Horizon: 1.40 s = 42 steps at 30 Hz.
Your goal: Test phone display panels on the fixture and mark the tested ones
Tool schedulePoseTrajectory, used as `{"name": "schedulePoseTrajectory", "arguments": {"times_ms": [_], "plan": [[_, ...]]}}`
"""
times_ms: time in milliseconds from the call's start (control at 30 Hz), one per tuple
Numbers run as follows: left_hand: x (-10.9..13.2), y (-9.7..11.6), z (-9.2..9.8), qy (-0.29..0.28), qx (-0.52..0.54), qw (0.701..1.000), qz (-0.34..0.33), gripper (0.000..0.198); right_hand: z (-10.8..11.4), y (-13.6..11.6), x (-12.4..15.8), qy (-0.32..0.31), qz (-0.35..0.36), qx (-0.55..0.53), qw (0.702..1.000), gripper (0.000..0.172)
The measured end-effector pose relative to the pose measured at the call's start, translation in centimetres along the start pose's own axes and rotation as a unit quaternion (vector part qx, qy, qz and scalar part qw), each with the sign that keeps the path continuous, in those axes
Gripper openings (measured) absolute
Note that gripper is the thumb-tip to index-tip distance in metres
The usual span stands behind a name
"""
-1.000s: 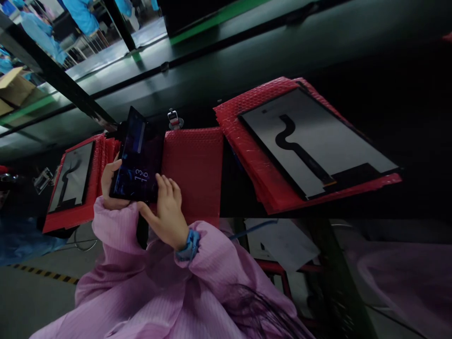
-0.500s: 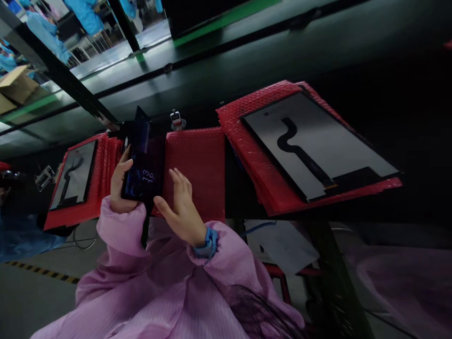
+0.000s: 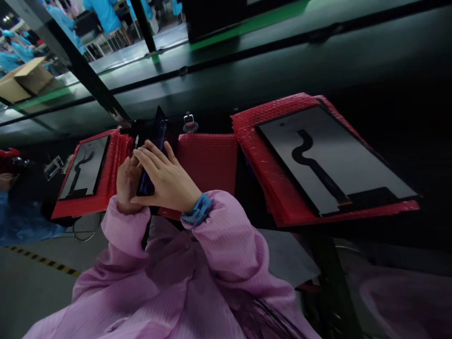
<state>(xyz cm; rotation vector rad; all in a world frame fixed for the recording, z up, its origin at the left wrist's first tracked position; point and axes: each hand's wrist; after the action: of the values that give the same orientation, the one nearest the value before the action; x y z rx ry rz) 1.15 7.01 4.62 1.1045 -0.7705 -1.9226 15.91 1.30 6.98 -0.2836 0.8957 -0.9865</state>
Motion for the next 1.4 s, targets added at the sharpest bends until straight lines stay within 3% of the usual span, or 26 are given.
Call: {"name": "schedulePoseTrajectory", "arguments": {"times_ms": [67,133,233,300,400,533,700,1133,1267,1400], "plan": [[1.2,-0.4,0.5,0.008,0.062,0.998,0.019,0.057,0.0,0.2,0.5,0.004,0.003,0.008,1.000,0.098],[2.9,-1.3,1.2,0.039,0.049,0.998,0.016,0.048,0.2,0.3,1.2,0.008,0.004,0.015,1.000,0.096],[6.0,-3.6,1.7,0.079,-0.140,0.986,-0.037,0.037,0.6,0.8,2.3,0.020,0.013,0.024,0.999,0.093],[7.8,-5.0,1.5,0.068,-0.261,0.960,-0.068,0.037,0.9,1.0,3.0,0.032,0.021,0.028,0.999,0.095],[9.3,-5.9,0.7,0.027,-0.363,0.929,-0.071,0.038,1.4,1.4,3.9,0.037,0.019,0.031,0.999,0.098],[9.3,-5.3,0.0,-0.031,-0.415,0.907,-0.067,0.043,1.9,1.5,4.6,0.022,0.005,0.032,0.999,0.097],[8.9,-4.7,0.3,-0.082,-0.419,0.902,-0.068,0.044,2.1,1.4,4.9,0.026,-0.002,0.038,0.999,0.093],[8.8,-4.4,0.4,-0.091,-0.413,0.904,-0.056,0.042,2.4,1.1,5.4,0.021,-0.017,-0.014,1.000,0.090],[8.9,-4.6,1.4,-0.123,-0.386,0.910,-0.090,0.056,3.4,0.8,7.7,0.033,-0.071,-0.052,0.996,0.082],[8.8,-4.7,2.2,-0.198,-0.351,0.898,-0.176,0.051,3.6,2.0,11.8,0.085,-0.157,-0.183,0.967,0.074]]}}
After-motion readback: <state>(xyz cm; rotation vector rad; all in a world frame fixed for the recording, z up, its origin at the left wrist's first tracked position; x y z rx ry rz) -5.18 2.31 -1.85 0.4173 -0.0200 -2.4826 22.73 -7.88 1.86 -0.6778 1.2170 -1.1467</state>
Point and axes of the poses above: each hand's wrist, its own x-axis away from the middle knuckle, its own z-axis out of the back of the hand, y = z × x, and after that the axes turned 2 degrees about x, right-handed
